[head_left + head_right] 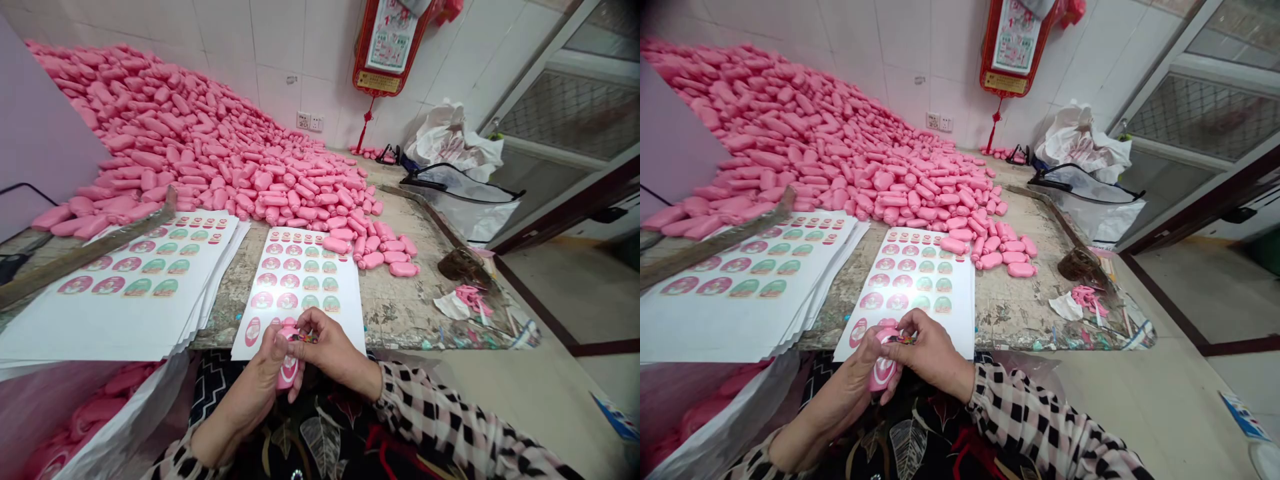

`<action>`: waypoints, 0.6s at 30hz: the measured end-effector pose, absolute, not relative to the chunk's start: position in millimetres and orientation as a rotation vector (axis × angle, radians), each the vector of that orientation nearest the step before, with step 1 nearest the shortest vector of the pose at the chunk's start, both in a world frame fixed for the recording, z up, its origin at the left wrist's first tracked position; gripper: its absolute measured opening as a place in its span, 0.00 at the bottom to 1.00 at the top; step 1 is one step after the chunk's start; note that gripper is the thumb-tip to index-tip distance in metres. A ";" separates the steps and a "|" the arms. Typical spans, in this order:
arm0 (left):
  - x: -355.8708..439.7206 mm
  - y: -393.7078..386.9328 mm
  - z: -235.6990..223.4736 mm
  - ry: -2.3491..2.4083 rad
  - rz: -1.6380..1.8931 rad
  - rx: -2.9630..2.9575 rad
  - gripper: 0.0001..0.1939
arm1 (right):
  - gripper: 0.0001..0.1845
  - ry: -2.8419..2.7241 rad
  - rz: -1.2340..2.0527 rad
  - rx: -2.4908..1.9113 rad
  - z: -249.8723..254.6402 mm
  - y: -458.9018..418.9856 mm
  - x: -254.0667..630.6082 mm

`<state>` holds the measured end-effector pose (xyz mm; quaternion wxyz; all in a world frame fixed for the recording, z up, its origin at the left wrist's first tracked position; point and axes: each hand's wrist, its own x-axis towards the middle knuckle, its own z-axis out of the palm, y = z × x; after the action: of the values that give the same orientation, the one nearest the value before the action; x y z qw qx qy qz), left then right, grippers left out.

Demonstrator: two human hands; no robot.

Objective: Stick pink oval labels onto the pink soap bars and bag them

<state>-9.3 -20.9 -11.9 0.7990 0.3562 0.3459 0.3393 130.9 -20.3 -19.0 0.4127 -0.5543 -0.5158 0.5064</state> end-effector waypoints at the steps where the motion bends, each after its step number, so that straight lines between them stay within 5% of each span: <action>1: -7.3 -21.9 -11.5 0.759 0.747 0.759 0.26 | 0.20 -1.308 1.277 -1.394 -16.6 -21.0 131.7; 11: -0.8 -27.1 -1.9 0.752 0.813 0.777 0.24 | 0.21 -1.139 1.506 -1.136 5.1 -24.9 135.2; 18: -8.2 -27.3 8.0 0.808 0.765 0.780 0.22 | 0.16 -1.550 1.383 -1.130 3.6 -13.8 160.2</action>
<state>-8.2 -27.3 8.0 0.7779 0.3605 0.3736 0.3540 160.2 -13.8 3.6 0.3788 -0.4421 -0.6066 0.5414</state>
